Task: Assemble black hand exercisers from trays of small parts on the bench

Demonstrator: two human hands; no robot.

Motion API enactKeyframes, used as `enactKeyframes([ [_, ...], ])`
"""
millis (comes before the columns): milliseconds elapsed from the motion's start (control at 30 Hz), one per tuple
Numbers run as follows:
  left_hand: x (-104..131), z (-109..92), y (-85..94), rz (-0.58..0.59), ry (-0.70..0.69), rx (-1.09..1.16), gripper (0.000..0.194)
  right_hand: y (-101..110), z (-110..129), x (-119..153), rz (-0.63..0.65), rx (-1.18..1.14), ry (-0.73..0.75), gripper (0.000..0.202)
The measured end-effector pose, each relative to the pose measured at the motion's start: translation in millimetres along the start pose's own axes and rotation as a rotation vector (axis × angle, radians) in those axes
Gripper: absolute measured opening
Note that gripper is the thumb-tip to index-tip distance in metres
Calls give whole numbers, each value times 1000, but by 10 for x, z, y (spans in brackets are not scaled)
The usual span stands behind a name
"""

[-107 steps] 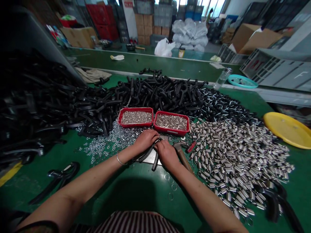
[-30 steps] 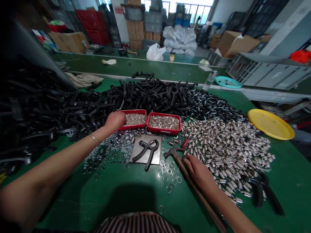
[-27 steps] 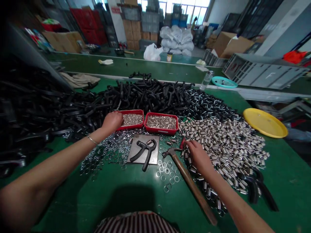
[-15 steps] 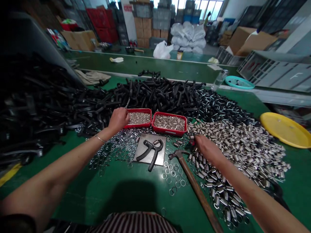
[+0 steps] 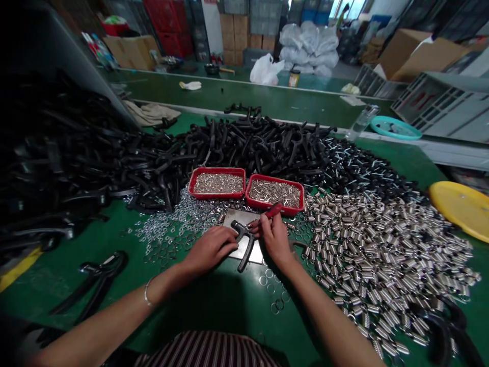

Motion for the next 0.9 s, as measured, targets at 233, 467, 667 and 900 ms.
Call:
enactKeyframes([
  [233,161,-11,-174,-70,-80,-171,14,-34,-40,14,-13,38,19,27],
  [467,149,-21,-191,-117,-90,-171,13,-76,-45,23,-36,201,62,26],
  [667,240,-17,-275,-171,-130,-233,16,-194,-31,59,-4,519,159,22],
  [900,293,-11,-412,-206,-105,-305,20,-333,68,31,104,284,103,18],
])
Point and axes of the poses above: each hand's wrist, its own x-axis away from the middle knuckle, its own y-axis out of the back of the hand, z = x × y, the point moved 3 cm from there along -x, towards the middle knuckle, and after that the axes turned 1 degree about y, right-handed, at the moved point
